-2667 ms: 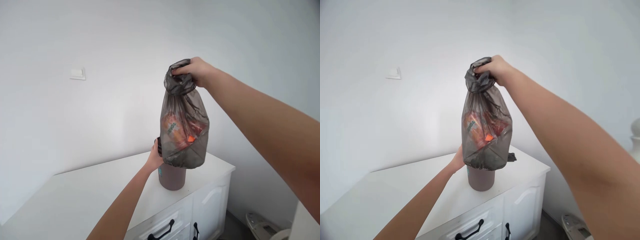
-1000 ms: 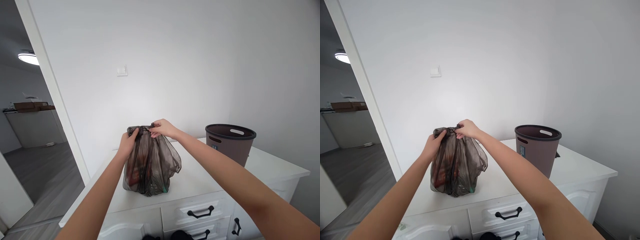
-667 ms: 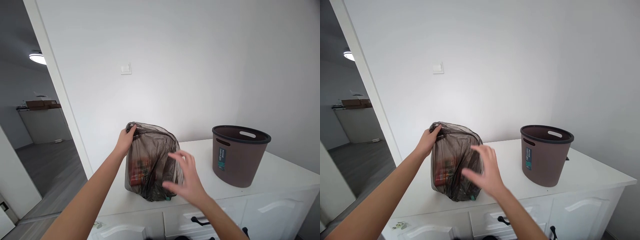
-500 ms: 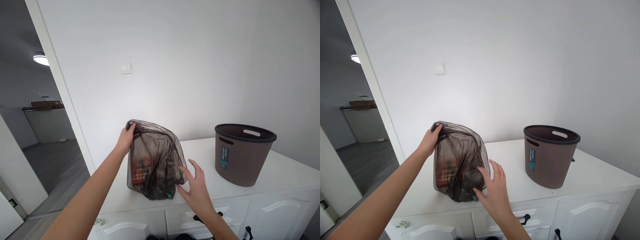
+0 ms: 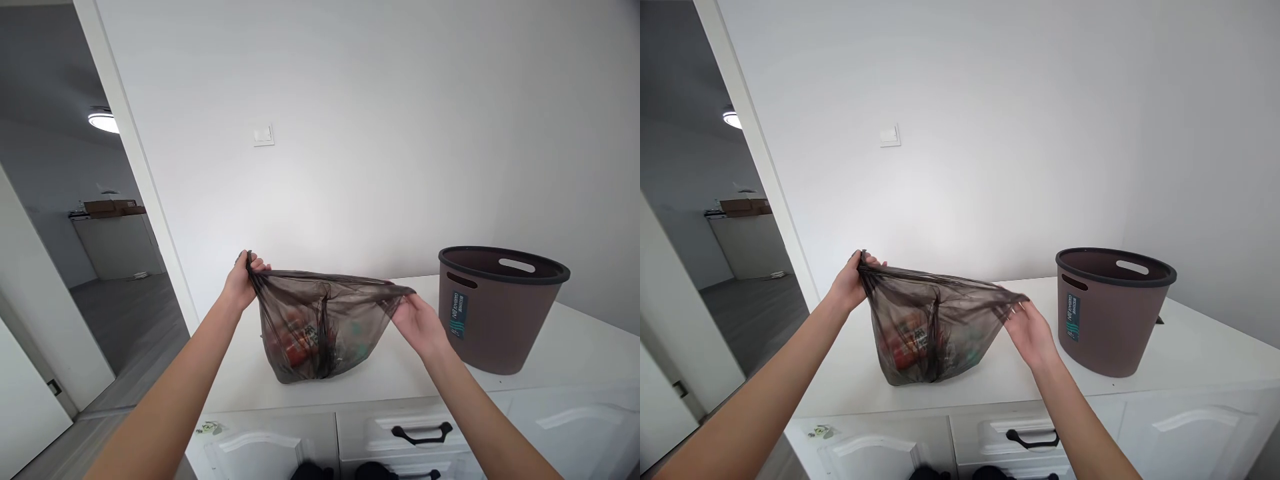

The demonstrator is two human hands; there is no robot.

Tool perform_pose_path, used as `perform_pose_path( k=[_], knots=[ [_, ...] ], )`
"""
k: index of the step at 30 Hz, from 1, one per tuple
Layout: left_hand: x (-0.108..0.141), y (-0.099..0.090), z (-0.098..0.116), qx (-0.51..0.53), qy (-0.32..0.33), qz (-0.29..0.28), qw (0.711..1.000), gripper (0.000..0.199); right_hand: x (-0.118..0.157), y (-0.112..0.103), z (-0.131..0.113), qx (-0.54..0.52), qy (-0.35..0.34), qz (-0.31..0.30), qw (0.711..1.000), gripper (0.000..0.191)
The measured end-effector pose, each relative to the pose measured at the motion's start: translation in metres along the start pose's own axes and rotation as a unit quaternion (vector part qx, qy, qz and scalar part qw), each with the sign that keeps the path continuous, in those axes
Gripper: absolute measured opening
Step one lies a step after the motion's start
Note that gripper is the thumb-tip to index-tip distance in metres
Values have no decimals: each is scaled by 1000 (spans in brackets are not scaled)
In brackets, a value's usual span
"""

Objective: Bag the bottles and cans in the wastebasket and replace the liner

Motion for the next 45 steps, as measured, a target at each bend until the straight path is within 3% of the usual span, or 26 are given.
perform_pose_path(
  k=[4, 9, 11, 14, 18, 23, 25, 27, 31, 35, 37, 40, 43, 45],
  knots=[
    [-7, -10, -5, -4, -10, -56, 998, 38, -25, 28, -11, -40, -12, -11, 999, 21],
    [-5, -29, 3, -71, 14, -34, 997, 38, -25, 49, -14, -59, 5, -9, 998, 10],
    [3, -31, 3, -111, 19, -23, 993, 39, -21, 56, -17, -26, -5, -28, 999, 7],
    [15, -25, -1, -154, 22, -16, 988, 36, -17, 70, -20, 102, -31, -61, 992, 12],
    [25, -4, -11, -166, 35, -37, 985, 31, -11, 118, -13, 327, -87, -106, 935, 29],
    [32, 22, -28, -193, 39, -81, 977, 28, -9, 203, 31, 508, -74, -191, 836, 54],
    [32, 23, -28, -221, 56, -90, 970, 27, -6, 228, 50, 511, -49, -239, 824, 43],
    [31, 21, -24, -264, 80, -106, 955, 29, -2, 241, 60, 484, -31, -272, 831, 29],
    [39, 13, -15, -361, 120, -181, 907, 32, -2, 236, 63, 434, -1, -255, 864, 24],
    [55, 2, -42, -415, 36, -265, 870, 49, -3, 227, 67, 366, 44, -259, 893, 19],
    [57, -7, -59, -417, -8, -268, 869, 47, -3, 224, 67, 322, 87, -254, 908, 17],
    [49, -17, -72, -386, -20, -243, 890, 44, -7, 210, 55, 215, 145, -212, 942, 19],
    [44, -17, -77, -354, -22, -234, 905, 48, -19, 189, 34, 114, 141, -175, 968, 19],
    [47, -10, -78, -366, -29, -240, 899, 53, -28, 179, 27, 71, 129, -175, 973, 19]
  ],
)
Point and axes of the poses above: each hand's wrist, its own x-axis away from the middle knuckle, its own y-axis out of the palm, z = x × y, the point moved 10 cm from there along -x, towards the middle knuckle, and after that the axes turned 8 degrees about y, right-handed, at the moved point
